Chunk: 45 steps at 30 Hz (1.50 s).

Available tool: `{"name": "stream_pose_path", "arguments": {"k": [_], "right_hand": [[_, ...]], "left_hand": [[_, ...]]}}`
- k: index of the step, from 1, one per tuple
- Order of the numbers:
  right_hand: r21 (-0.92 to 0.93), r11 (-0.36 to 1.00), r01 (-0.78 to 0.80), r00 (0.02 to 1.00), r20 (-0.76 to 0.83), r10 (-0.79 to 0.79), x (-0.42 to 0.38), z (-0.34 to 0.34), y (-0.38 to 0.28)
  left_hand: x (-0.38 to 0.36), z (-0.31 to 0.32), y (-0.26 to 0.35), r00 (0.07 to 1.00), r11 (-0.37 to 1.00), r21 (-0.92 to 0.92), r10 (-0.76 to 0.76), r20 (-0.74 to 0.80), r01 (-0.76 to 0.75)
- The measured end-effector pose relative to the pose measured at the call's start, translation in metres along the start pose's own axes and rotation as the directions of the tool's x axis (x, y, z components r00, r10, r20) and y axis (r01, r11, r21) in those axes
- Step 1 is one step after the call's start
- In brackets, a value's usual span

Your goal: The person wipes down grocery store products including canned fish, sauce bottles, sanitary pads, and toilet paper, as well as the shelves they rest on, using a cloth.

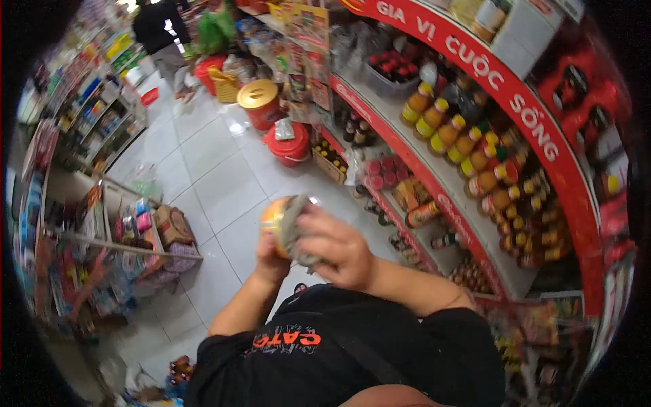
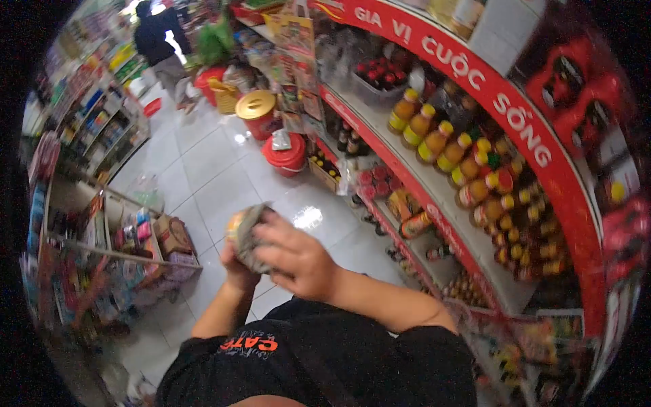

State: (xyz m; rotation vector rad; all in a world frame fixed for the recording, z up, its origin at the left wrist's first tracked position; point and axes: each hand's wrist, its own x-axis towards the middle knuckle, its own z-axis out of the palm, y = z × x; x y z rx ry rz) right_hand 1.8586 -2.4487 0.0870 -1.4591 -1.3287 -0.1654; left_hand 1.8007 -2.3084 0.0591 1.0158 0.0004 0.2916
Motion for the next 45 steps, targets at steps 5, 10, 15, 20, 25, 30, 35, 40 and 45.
{"name": "stream_pose_path", "arguments": {"k": [5,10,15,20,25,30,35,40,45], "right_hand": [[-0.05,0.992,0.117,0.987,0.113,-0.111,-0.004,0.074,-0.011],[-0.125,0.992,-0.022,0.996,-0.087,0.011,-0.017,0.106,-0.024],[-0.016,0.941,-0.339,0.917,-0.228,0.327,-0.034,0.121,-0.029],[0.545,0.676,-0.495,0.678,-0.245,0.693,-0.044,0.144,-0.049],[0.707,0.482,-0.517,0.534,-0.174,0.827,-0.051,0.145,-0.052],[0.29,0.631,-0.72,0.58,-0.248,0.776,-0.06,0.148,-0.037],[-0.062,0.727,-0.684,0.728,-0.121,0.674,-0.056,0.156,-0.041],[-0.106,0.739,-0.666,0.73,0.11,0.674,-0.056,0.165,-0.03],[-0.008,0.806,-0.592,0.781,0.241,0.576,-0.077,0.18,-0.012]], "left_hand": [[-0.035,-0.071,0.01,0.962,0.936,-0.349,-0.052,-0.269,-0.047],[-0.078,-0.08,0.009,0.966,0.955,-0.275,-0.165,-0.197,0.107],[-0.112,-0.1,0.006,0.971,0.931,-0.308,-0.226,-0.075,0.193],[-0.111,-0.104,0.027,0.919,0.883,-0.256,-0.369,0.141,0.393],[-0.11,-0.107,0.022,0.889,0.888,-0.226,-0.317,0.332,0.401],[-0.105,-0.116,0.013,0.861,0.896,0.015,-0.431,0.272,0.444],[-0.112,-0.132,-0.005,0.898,0.897,-0.078,-0.438,-0.037,0.434],[-0.119,-0.158,-0.036,0.865,0.901,-0.182,-0.431,-0.258,0.394],[-0.116,-0.164,-0.05,0.787,0.748,-0.548,-0.569,-0.24,0.375]]}}
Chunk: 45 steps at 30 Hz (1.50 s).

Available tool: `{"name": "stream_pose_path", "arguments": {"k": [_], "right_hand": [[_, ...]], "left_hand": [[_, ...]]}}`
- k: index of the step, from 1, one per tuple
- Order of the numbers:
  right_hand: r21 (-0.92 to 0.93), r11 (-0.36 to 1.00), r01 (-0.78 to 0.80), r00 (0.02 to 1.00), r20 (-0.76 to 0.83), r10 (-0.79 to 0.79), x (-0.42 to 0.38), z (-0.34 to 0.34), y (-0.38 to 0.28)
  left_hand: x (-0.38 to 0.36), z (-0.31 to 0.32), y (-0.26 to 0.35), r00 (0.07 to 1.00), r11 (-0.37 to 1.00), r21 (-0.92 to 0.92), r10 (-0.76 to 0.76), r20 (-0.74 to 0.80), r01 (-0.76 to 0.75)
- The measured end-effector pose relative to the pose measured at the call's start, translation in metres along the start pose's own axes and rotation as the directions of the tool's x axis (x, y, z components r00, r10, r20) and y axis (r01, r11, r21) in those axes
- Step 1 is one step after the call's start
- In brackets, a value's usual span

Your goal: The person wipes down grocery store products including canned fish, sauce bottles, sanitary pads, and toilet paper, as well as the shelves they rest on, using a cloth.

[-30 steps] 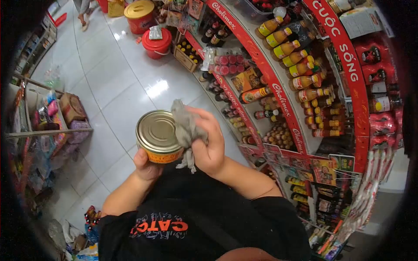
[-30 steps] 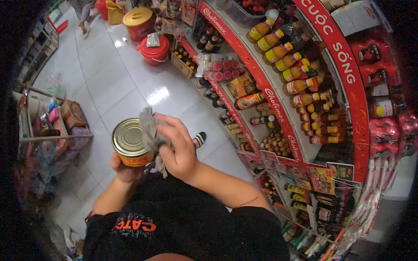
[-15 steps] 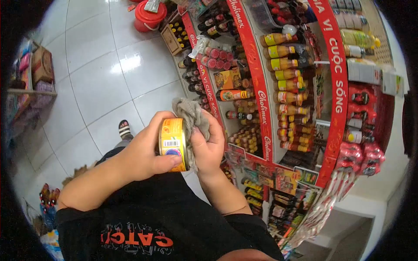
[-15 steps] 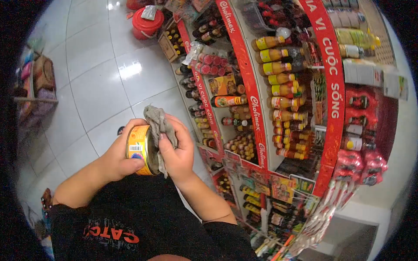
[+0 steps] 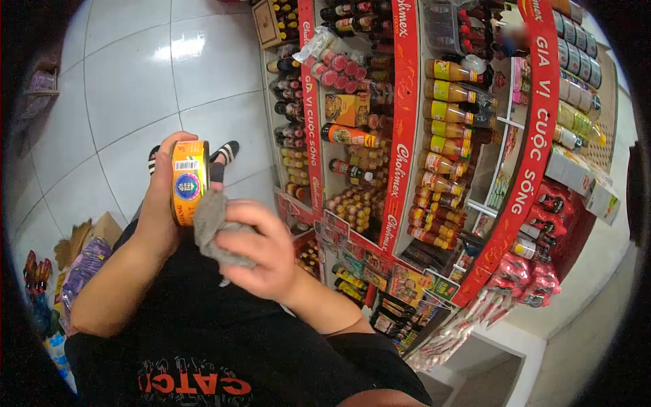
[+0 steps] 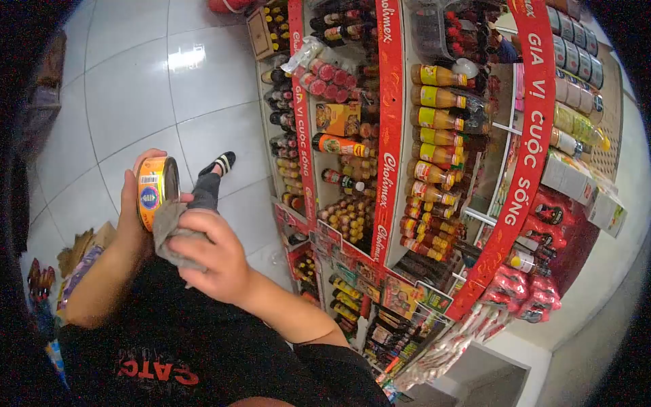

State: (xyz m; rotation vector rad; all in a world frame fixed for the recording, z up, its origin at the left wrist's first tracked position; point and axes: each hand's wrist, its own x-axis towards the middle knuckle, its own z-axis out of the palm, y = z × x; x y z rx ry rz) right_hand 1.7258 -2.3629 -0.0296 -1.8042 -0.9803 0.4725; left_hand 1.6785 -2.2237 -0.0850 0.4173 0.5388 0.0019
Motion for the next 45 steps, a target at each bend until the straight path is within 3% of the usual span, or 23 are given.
{"name": "stream_pose_path", "arguments": {"k": [4,5,6,9,10,14,17,18,21,22,24,27,28,32,34,37,39,42,44,45], "right_hand": [[-0.208,0.977,0.046,0.998,-0.02,-0.051,0.003,0.003,0.012],[-0.232,0.973,-0.006,0.999,-0.035,-0.002,0.004,0.003,0.015],[-0.256,0.965,-0.057,0.998,-0.049,0.046,0.006,0.003,0.017],[-0.223,0.957,-0.187,0.982,-0.084,0.172,0.009,0.004,0.032],[-0.183,0.955,-0.235,0.972,-0.078,0.224,0.013,0.005,0.035],[-0.078,0.958,-0.276,0.961,-0.041,0.273,0.011,0.018,0.045],[-0.137,0.986,-0.091,0.995,0.025,0.095,0.009,0.023,0.043],[-0.113,0.991,-0.073,0.996,0.044,0.078,0.008,0.027,0.042],[-0.128,0.991,-0.035,0.997,0.057,0.042,0.012,0.03,0.044],[-0.125,0.992,-0.036,0.998,0.045,0.042,0.013,0.029,0.044],[-0.118,0.992,-0.042,0.999,0.02,0.044,0.015,0.024,0.044],[-0.021,0.997,-0.078,0.997,-0.018,0.078,0.018,0.019,0.042],[0.03,0.994,-0.108,0.993,-0.036,0.109,0.017,0.019,0.043],[0.185,0.944,-0.274,0.953,-0.076,0.292,0.014,0.019,0.046],[0.271,0.89,-0.366,0.914,-0.076,0.399,0.013,0.02,0.052],[0.658,0.442,-0.609,0.691,0.167,0.703,0.014,0.018,0.057],[0.758,0.314,-0.572,0.679,0.222,0.699,0.006,0.02,0.063],[0.837,0.198,-0.51,0.676,0.248,0.694,-0.002,0.02,0.063],[0.899,0.074,-0.432,0.684,0.272,0.677,-0.003,0.018,0.061],[0.906,0.077,-0.415,0.694,0.261,0.671,-0.004,0.014,0.06]], "left_hand": [[0.006,-0.011,-0.015,0.992,0.933,0.335,0.12,0.046,-0.128],[0.008,-0.011,-0.019,0.985,0.886,0.431,0.161,0.062,-0.172],[0.01,-0.017,-0.026,0.987,0.906,0.391,0.148,0.069,-0.163],[0.008,-0.028,-0.032,0.997,0.764,0.643,0.069,-0.016,-0.042],[0.006,-0.031,-0.037,0.989,0.735,0.667,0.144,0.021,-0.121],[0.011,-0.048,-0.042,0.987,0.74,0.666,0.158,-0.035,-0.095],[0.014,-0.041,-0.036,0.978,0.964,0.267,0.044,-0.205,0.013],[0.019,-0.044,-0.037,0.963,0.997,-0.007,-0.077,-0.259,0.077],[0.02,-0.043,-0.037,0.963,0.995,-0.044,-0.098,-0.251,0.089],[0.019,-0.043,-0.037,0.979,0.992,0.123,-0.002,-0.204,0.028],[0.016,-0.044,-0.035,0.985,0.894,0.432,0.158,-0.066,-0.115],[0.015,-0.042,-0.031,0.965,0.719,0.661,0.259,0.033,-0.216],[0.018,-0.046,-0.023,0.905,0.577,0.705,0.351,0.241,-0.412],[0.023,-0.044,-0.002,0.72,0.107,0.74,0.357,0.595,-0.664],[0.021,-0.041,-0.001,0.675,0.056,0.709,0.365,0.641,-0.703],[0.018,-0.035,-0.003,0.669,-0.017,0.705,0.3,0.68,-0.709],[0.017,-0.034,-0.006,0.687,-0.077,0.719,0.239,0.686,-0.691],[0.017,-0.024,-0.005,0.659,-0.102,0.713,0.309,0.685,-0.693],[0.016,-0.02,-0.01,0.693,-0.011,0.748,0.368,0.62,-0.663],[0.014,-0.017,-0.007,0.706,0.03,0.76,0.394,0.588,-0.649]]}}
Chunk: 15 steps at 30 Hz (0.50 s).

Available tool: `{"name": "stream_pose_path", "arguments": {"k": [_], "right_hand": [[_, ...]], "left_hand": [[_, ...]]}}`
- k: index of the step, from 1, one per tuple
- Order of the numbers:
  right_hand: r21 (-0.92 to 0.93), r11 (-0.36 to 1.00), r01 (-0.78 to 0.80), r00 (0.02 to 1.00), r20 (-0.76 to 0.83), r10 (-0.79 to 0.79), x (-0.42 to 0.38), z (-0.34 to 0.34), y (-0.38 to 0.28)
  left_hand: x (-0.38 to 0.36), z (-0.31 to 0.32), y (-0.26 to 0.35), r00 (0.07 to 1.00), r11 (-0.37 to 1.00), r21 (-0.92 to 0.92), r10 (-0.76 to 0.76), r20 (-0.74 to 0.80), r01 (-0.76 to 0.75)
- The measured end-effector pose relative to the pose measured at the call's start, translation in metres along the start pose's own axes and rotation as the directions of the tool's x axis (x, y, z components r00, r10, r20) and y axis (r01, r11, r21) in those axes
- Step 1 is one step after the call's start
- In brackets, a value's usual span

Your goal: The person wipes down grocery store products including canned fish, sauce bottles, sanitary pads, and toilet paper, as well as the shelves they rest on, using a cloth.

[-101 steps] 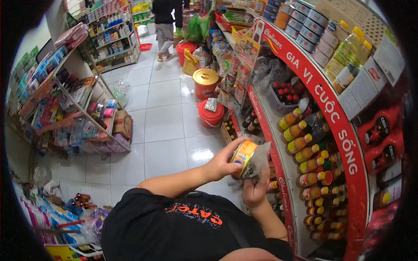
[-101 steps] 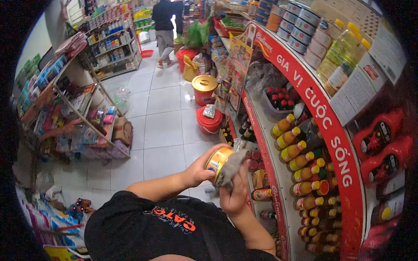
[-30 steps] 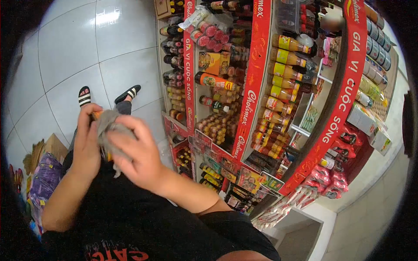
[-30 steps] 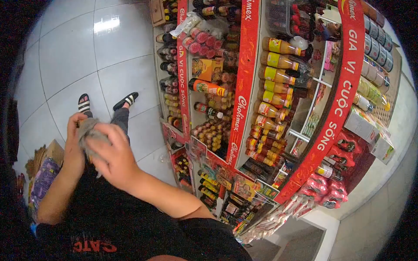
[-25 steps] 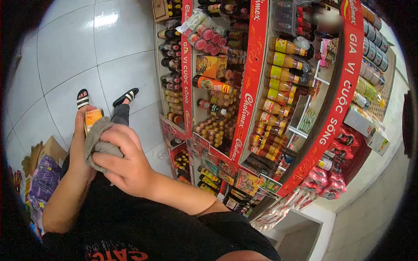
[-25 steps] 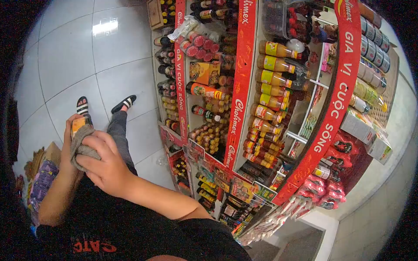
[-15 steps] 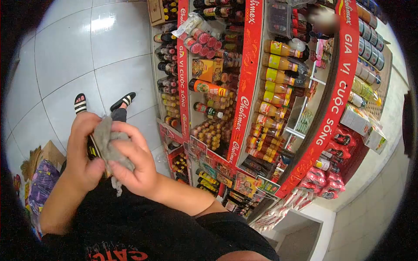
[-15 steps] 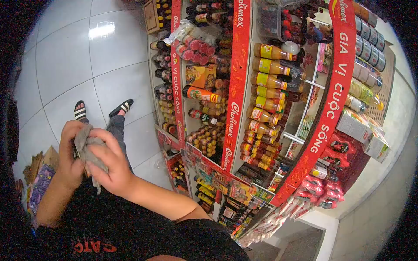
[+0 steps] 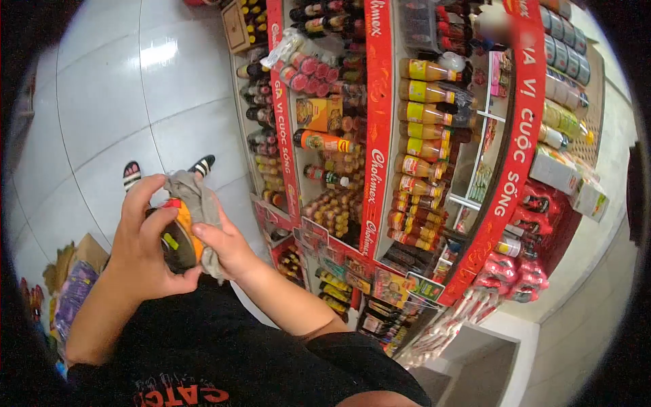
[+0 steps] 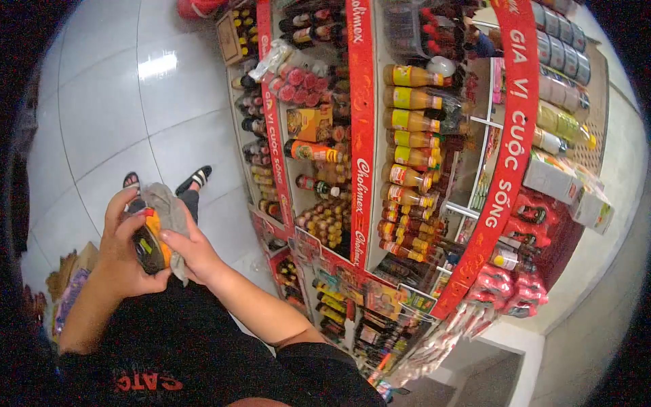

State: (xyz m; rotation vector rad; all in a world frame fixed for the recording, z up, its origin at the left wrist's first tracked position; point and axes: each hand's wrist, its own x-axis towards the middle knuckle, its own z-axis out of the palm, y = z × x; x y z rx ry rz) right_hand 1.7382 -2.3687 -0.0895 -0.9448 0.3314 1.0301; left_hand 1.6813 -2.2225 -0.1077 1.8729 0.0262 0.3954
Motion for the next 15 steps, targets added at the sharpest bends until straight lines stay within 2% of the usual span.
{"name": "stream_pose_path", "arguments": {"k": [2,3,6,7,10,11,14,15], "right_hand": [[0.025,0.999,0.032,0.999,0.025,-0.033,-0.005,-0.001,-0.007],[0.021,0.999,0.047,0.998,-0.047,-0.046,-0.008,-0.003,-0.006],[0.054,0.978,0.202,0.979,-0.046,-0.2,-0.003,0.006,-0.017],[0.081,0.976,0.204,0.973,-0.126,-0.193,-0.004,0.018,-0.022],[0.045,0.97,0.239,0.962,-0.143,-0.231,-0.003,0.029,-0.027],[0.023,0.961,0.277,0.951,-0.148,-0.27,-0.006,0.034,-0.029],[-0.092,0.945,0.312,0.928,-0.183,-0.325,-0.009,0.03,-0.03],[-0.115,0.928,0.355,0.916,-0.156,-0.37,-0.012,0.031,-0.03]], "left_hand": [[0.011,-0.009,0.018,0.998,0.995,0.08,-0.06,0.032,0.058],[0.016,-0.014,0.027,0.995,0.988,0.127,-0.092,0.042,0.086],[0.022,-0.011,0.044,0.968,0.972,0.07,-0.23,0.099,0.223],[0.025,-0.014,0.051,0.971,0.973,0.113,-0.214,0.105,0.202],[0.027,-0.015,0.054,0.985,0.983,0.093,-0.163,0.062,0.157],[0.028,-0.019,0.058,0.978,0.979,0.09,-0.19,0.089,0.182],[0.035,-0.034,0.079,0.974,0.961,0.273,-0.097,0.205,0.038],[0.036,-0.035,0.083,0.971,0.96,0.281,-0.086,0.223,0.021]]}}
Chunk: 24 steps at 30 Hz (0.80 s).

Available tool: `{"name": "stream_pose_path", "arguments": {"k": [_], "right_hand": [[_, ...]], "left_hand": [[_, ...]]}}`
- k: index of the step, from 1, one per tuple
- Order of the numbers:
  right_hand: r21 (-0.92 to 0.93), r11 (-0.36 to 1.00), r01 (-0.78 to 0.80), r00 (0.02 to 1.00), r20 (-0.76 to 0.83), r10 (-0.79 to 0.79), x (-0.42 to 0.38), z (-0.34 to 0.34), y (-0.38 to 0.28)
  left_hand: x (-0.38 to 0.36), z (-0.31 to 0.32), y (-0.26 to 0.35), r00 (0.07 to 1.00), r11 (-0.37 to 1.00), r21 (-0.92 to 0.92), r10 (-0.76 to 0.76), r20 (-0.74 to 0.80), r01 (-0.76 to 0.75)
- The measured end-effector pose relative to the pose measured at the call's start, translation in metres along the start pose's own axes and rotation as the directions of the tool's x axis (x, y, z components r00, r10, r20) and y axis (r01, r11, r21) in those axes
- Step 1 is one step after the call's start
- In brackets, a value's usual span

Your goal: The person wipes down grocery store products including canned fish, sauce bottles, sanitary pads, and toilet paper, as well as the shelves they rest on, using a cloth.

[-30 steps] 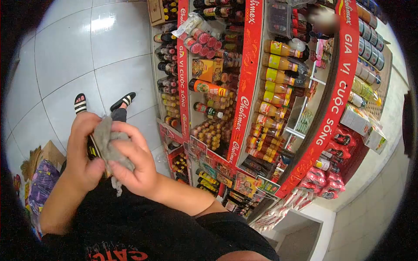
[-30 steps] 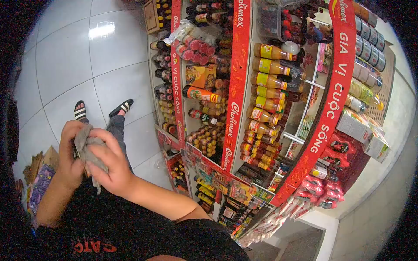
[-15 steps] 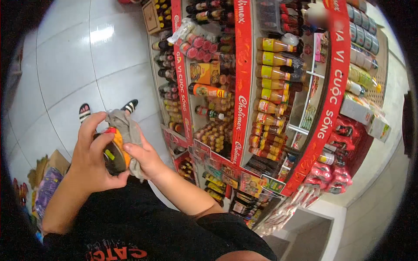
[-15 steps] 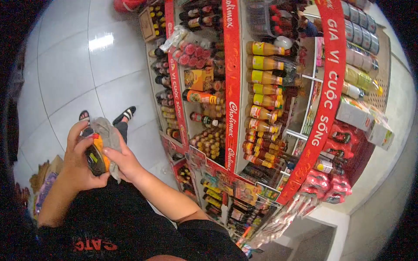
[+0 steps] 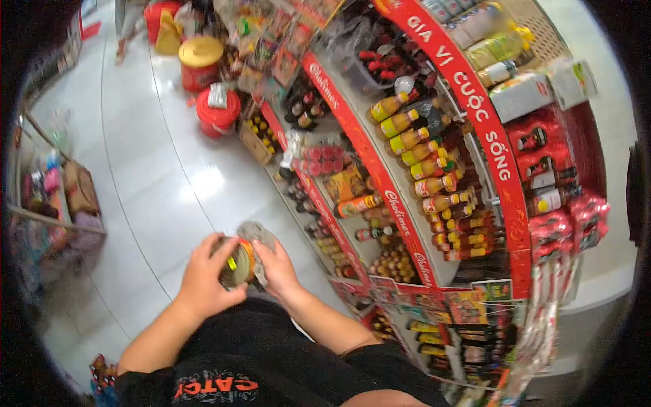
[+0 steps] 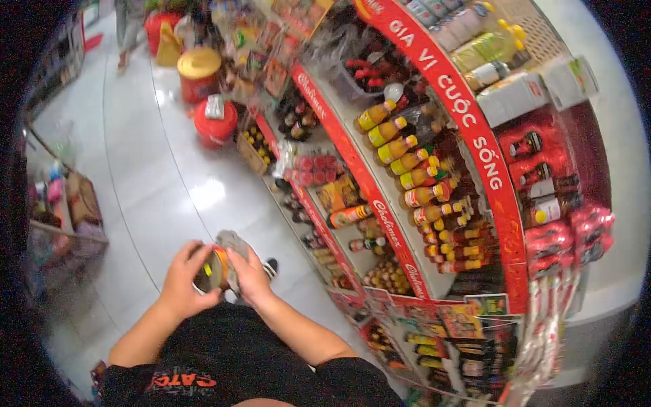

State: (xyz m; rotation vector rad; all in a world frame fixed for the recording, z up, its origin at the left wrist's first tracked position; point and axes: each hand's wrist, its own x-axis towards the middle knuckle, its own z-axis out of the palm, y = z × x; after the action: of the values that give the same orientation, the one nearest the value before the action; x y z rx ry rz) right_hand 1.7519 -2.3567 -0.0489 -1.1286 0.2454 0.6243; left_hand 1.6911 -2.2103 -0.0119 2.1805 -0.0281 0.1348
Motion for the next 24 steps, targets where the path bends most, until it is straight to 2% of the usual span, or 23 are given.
{"name": "stream_pose_path", "arguments": {"k": [3,5,6,9,10,13,14,15,16,18,19,21,24], "right_hand": [[-0.056,0.987,0.153,0.986,0.077,-0.149,-0.006,-0.006,-0.009],[-0.104,0.956,0.275,0.956,0.135,-0.261,-0.008,-0.015,-0.014],[-0.104,0.928,0.358,0.928,0.15,-0.341,-0.007,-0.017,-0.018],[-0.348,0.746,0.568,0.823,0.216,-0.525,-0.007,-0.035,-0.035],[-0.481,0.637,0.603,0.791,0.253,-0.557,-0.013,-0.035,-0.051],[-0.442,0.664,0.604,0.786,0.193,-0.587,-0.011,-0.054,-0.064],[-0.4,0.715,0.573,0.806,0.116,-0.581,-0.014,-0.055,-0.073],[-0.354,0.764,0.539,0.825,0.042,-0.563,-0.016,-0.056,-0.083],[-0.4,0.712,0.577,0.799,0.094,-0.594,-0.01,-0.065,-0.089],[-0.485,0.584,0.651,0.732,0.198,-0.652,0.003,-0.082,-0.099],[-0.482,0.571,0.665,0.735,0.285,-0.615,0.004,-0.083,-0.108],[-0.481,0.547,0.685,0.728,0.441,-0.525,-0.002,-0.088,-0.127],[-0.435,0.551,0.712,0.699,0.511,-0.5,-0.001,-0.105,-0.16]], "left_hand": [[0.004,-0.005,0.007,0.99,0.992,0.006,0.123,0.073,-0.123],[0.006,0.007,0.006,0.999,0.948,-0.314,0.029,-0.037,-0.039],[0.011,0.013,0.006,0.997,0.881,-0.473,-0.019,-0.081,-0.021],[0.034,0.021,0.013,0.984,0.645,-0.762,-0.099,-0.149,-0.05],[0.043,0.025,0.01,0.981,0.657,-0.747,-0.06,-0.186,-0.102],[0.066,0.027,0.029,0.994,0.529,-0.849,-0.087,-0.062,-0.007],[0.072,0.034,0.025,0.999,0.572,-0.82,-0.03,-0.041,-0.017],[0.079,0.039,0.025,0.999,0.681,-0.732,0.038,0.004,-0.023],[0.088,0.039,0.032,0.984,0.85,-0.512,0.172,0.045,-0.125],[0.091,0.05,0.063,0.975,0.847,-0.529,0.153,0.163,-0.044],[0.095,0.058,0.071,0.965,0.855,-0.517,0.158,0.207,-0.029],[0.11,0.068,0.074,0.971,0.877,-0.479,0.152,0.187,-0.044],[0.133,0.079,0.081,0.983,0.848,-0.526,0.151,0.105,-0.074]]}}
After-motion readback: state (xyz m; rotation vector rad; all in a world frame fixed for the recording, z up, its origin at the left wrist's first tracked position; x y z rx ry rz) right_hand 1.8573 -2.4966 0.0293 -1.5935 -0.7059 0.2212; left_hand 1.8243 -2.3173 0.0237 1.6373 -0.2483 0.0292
